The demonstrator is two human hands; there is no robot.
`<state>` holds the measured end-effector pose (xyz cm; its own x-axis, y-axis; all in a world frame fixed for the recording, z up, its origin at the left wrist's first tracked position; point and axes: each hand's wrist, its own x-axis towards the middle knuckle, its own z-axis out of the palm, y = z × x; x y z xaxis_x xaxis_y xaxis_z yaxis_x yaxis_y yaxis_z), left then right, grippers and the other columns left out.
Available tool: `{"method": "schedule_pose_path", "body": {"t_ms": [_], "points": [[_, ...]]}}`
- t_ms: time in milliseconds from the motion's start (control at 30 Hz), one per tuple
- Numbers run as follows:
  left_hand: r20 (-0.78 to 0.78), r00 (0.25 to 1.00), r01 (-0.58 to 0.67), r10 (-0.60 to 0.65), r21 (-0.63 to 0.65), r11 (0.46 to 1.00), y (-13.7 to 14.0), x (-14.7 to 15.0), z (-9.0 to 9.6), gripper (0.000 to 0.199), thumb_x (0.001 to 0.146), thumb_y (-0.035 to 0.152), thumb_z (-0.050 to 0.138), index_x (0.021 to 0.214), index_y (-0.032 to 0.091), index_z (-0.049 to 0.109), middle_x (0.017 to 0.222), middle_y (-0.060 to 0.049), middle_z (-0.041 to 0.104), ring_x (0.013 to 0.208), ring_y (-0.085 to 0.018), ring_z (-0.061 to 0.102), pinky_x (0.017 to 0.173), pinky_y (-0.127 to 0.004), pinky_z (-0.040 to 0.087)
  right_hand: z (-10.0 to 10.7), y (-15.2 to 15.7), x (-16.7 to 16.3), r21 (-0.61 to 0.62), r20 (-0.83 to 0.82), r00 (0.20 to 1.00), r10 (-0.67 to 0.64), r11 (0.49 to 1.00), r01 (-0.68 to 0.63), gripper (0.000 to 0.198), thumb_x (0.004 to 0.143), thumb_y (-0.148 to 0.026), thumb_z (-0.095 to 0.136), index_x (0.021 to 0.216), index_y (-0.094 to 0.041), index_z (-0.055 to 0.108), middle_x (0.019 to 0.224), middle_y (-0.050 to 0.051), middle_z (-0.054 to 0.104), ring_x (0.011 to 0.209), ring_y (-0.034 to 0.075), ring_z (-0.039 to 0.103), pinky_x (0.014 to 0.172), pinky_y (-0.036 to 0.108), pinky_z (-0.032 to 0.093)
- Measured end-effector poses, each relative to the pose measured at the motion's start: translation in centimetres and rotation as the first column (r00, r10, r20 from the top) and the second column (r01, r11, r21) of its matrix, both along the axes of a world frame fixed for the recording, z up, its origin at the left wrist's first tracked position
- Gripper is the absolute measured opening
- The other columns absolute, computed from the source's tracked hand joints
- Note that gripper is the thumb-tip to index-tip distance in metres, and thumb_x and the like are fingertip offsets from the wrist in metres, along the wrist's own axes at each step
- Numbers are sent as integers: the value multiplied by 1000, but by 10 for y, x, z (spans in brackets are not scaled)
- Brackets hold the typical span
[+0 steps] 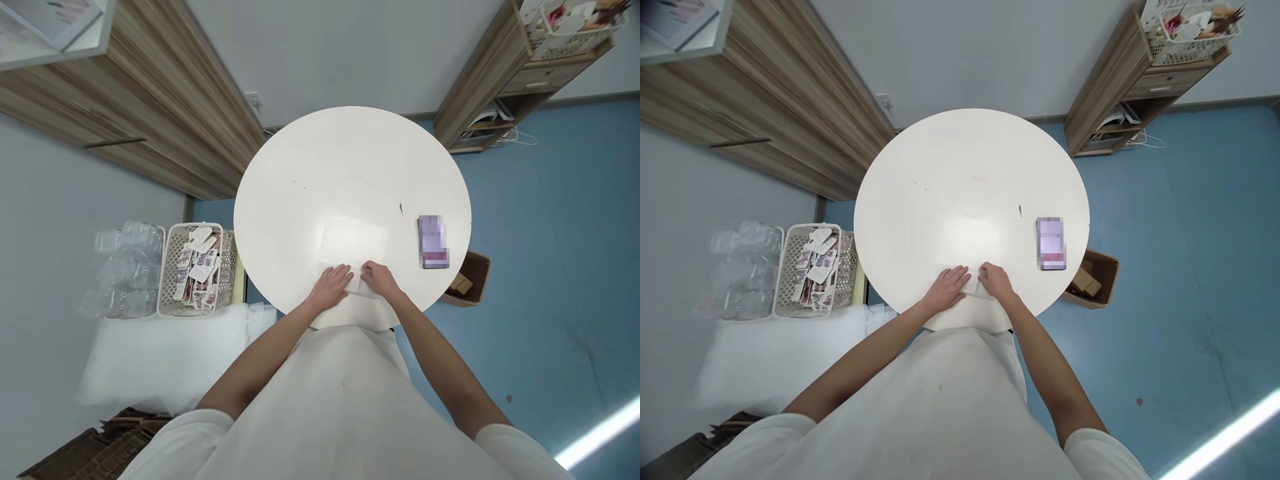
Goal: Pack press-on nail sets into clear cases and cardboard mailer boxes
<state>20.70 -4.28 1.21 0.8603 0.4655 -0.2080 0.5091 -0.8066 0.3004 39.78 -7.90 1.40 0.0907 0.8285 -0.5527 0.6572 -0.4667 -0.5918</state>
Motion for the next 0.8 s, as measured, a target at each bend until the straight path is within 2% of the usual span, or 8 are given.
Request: {"method": "schedule_pose_path", "body": {"t_ms": [100,167,233,300,367,467,633,800], "points": [[11,1000,1,0,-31,1000,3,1,1,52,76,30,50,125,19,32,137,-9,30,127,-24,24,99,-39,22,2,-4,-4,56,120,993,-17,998,11,29,76,-27,50,104,-20,50,98,6,59,85,18,54,71,28,39],[27,1000,-8,9,-48,999,6,4,4,51,74,29,52,122,19,35,135,-10,33,124,-24,27,97,-39,24,6,-8,-8,158,247,968,-46,987,7,40,76,-27,51,114,-18,44,109,10,53,96,22,50,77,33,38],[45,999,-21,24,-65,998,9,8,8,49,71,29,54,117,19,39,130,-10,38,119,-25,33,94,-38,27,11,-13,-15,283,336,942,2,954,-103,45,75,-25,51,119,-18,40,120,12,46,109,25,42,87,37,32],[62,997,-35,40,-88,996,11,10,13,49,68,31,56,113,19,42,123,-10,44,113,-25,37,91,-38,29,15,-20,-23,333,340,929,146,905,-264,48,74,-25,50,120,-19,38,125,11,42,116,25,36,93,37,26],[66,997,-38,46,-120,992,12,11,18,50,64,34,58,109,19,43,114,-9,49,108,-26,41,88,-37,32,18,-28,-32,307,294,920,261,885,-349,54,74,-29,51,123,-20,33,125,10,43,114,24,38,93,36,27],[39,998,-34,41,-176,984,7,5,24,52,61,40,59,106,18,44,102,-9,54,98,-26,47,82,-37,35,18,-43,-44,243,289,917,273,906,-346,62,73,-34,52,127,-18,27,121,12,46,109,24,42,88,36,30],[-38,994,-110,103,-349,931,-11,-16,30,38,68,42,50,100,20,49,90,-5,59,82,-22,54,69,-31,39,17,-63,-53,162,237,918,318,919,-360,31,77,-27,47,107,-19,43,90,6,60,80,20,55,69,29,35],[33,983,-144,182,-484,863,-10,-35,37,39,71,49,48,100,25,52,101,-3,58,90,-21,54,71,-28,40,20,-58,-47,150,92,967,237,957,-249,19,75,-30,53,92,-22,51,85,3,61,75,16,55,61,24,36]]}}
